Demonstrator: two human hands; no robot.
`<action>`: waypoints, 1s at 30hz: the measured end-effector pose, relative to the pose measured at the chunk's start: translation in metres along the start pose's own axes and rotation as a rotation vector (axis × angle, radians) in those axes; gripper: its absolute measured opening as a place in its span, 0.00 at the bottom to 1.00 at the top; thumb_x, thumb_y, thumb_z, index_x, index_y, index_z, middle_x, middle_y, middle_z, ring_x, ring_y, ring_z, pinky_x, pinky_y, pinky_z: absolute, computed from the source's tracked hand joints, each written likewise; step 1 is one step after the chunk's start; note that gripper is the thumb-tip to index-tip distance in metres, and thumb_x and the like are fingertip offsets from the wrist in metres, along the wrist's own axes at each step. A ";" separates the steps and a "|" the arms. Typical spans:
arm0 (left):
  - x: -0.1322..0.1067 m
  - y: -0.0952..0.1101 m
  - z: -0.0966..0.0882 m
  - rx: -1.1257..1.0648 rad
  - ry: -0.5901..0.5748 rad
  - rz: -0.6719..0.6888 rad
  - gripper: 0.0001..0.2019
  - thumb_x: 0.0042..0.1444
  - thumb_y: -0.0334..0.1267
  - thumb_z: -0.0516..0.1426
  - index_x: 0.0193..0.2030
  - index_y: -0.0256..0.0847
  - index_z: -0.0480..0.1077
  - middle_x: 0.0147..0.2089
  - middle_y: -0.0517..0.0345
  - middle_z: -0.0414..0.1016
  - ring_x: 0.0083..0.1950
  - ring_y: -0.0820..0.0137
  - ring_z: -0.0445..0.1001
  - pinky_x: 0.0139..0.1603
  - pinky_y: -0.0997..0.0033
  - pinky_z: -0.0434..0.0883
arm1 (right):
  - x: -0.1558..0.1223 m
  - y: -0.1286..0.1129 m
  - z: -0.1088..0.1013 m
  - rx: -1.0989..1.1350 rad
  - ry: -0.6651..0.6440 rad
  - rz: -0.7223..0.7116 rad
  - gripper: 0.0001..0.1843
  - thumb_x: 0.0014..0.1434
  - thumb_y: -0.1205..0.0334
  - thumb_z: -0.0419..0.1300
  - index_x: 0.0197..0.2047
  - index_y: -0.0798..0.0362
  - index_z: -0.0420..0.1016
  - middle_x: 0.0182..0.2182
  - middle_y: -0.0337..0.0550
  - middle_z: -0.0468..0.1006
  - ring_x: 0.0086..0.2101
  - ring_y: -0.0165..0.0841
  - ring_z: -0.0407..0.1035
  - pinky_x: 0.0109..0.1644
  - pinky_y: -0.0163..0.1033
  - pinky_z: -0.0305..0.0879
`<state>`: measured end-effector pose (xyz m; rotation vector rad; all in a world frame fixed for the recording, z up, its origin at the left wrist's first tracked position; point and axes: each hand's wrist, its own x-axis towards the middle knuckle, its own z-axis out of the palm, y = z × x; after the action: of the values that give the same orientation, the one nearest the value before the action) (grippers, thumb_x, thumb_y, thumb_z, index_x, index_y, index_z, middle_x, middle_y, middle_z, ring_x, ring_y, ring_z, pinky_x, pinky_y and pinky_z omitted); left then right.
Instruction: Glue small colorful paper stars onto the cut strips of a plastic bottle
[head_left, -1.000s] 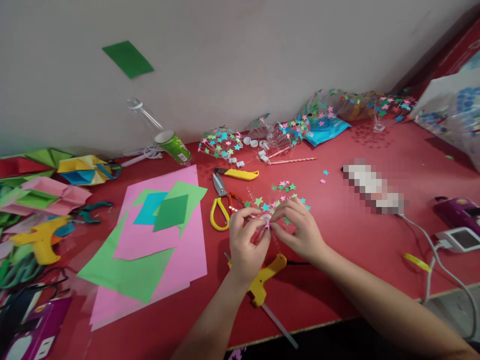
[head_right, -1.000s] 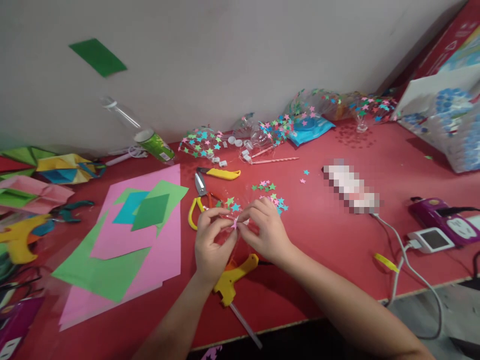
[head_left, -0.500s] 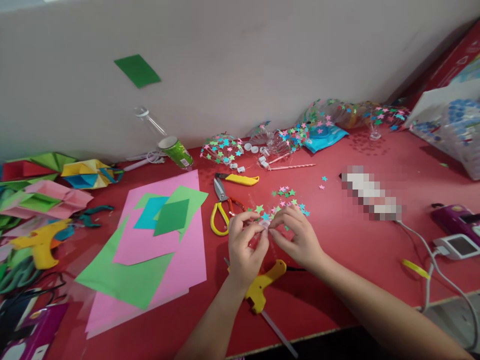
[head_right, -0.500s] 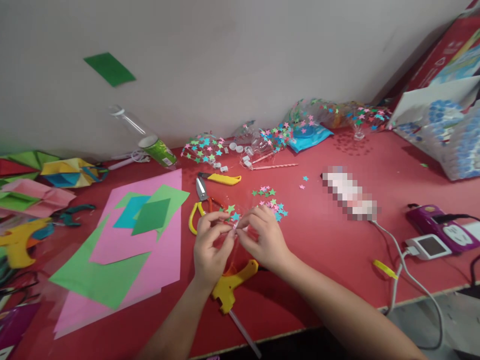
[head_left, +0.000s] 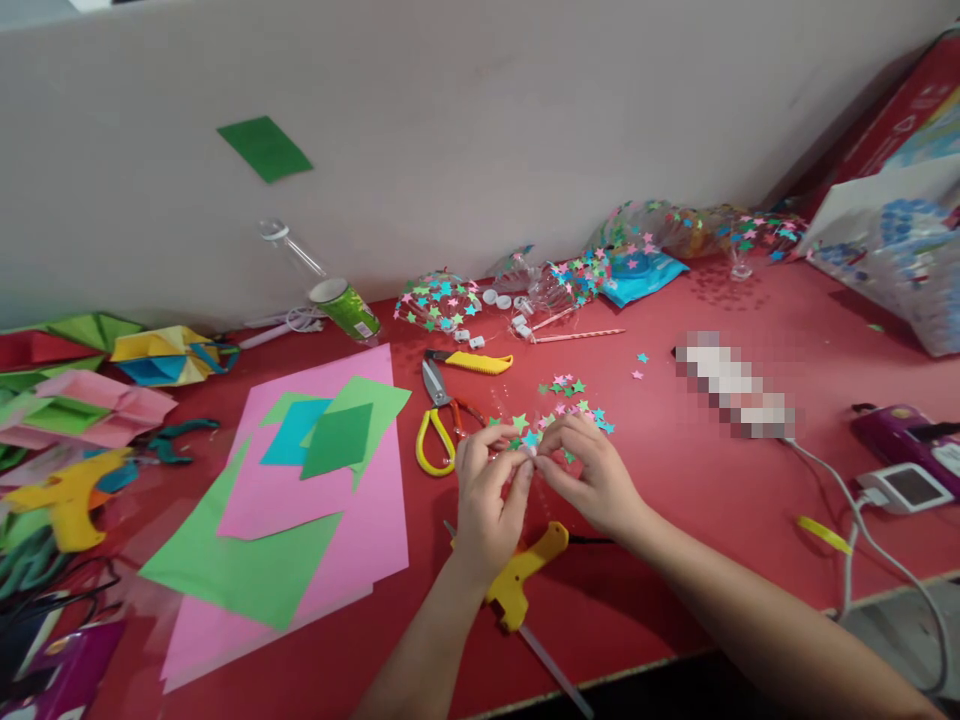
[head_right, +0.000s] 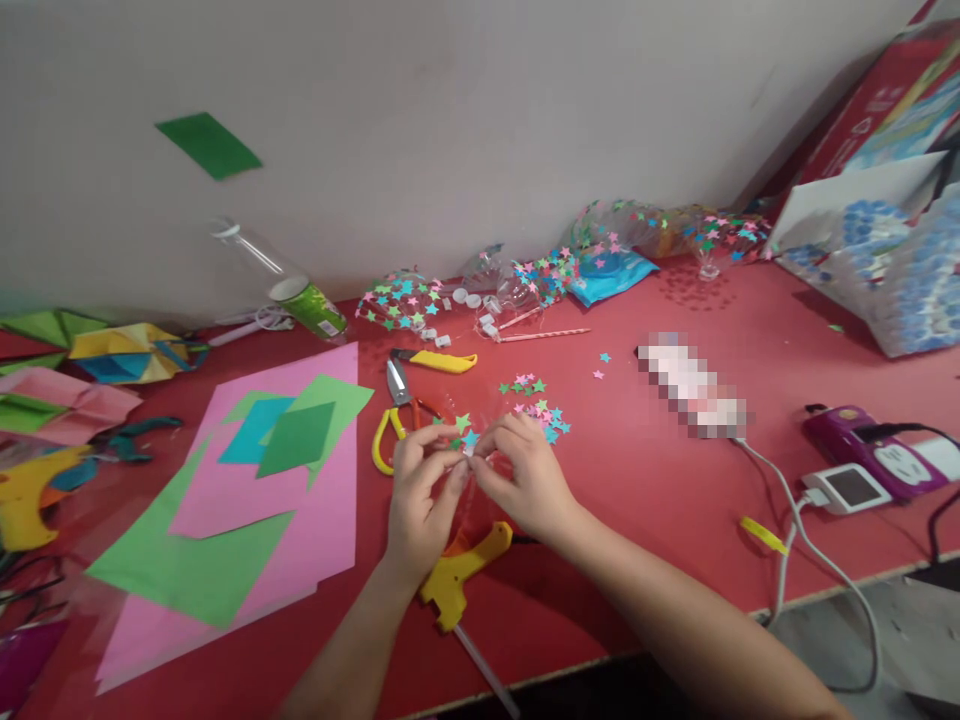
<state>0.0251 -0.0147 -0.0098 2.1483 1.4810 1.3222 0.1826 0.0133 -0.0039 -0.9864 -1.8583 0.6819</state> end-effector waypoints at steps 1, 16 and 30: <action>0.000 0.000 0.000 0.004 -0.005 0.001 0.05 0.62 0.29 0.55 0.39 0.42 0.71 0.52 0.53 0.67 0.51 0.67 0.67 0.52 0.61 0.69 | 0.000 0.000 0.000 0.019 -0.007 0.018 0.08 0.61 0.67 0.57 0.30 0.50 0.67 0.30 0.39 0.74 0.35 0.33 0.68 0.42 0.42 0.64; -0.001 0.000 0.002 0.071 0.029 -0.004 0.06 0.63 0.30 0.53 0.40 0.43 0.71 0.50 0.53 0.68 0.49 0.67 0.68 0.51 0.61 0.70 | -0.001 0.002 0.000 -0.046 0.021 0.038 0.02 0.63 0.62 0.59 0.37 0.50 0.72 0.34 0.42 0.75 0.37 0.35 0.69 0.44 0.43 0.65; 0.000 0.008 0.001 0.138 0.059 0.034 0.04 0.60 0.28 0.57 0.38 0.41 0.70 0.50 0.51 0.70 0.49 0.63 0.67 0.51 0.57 0.69 | -0.002 -0.002 0.003 -0.139 0.048 -0.122 0.07 0.65 0.67 0.53 0.34 0.51 0.68 0.32 0.42 0.74 0.35 0.34 0.66 0.42 0.43 0.62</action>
<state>0.0308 -0.0180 -0.0054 2.2463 1.6095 1.3419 0.1800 0.0107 -0.0043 -0.9600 -1.9264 0.4582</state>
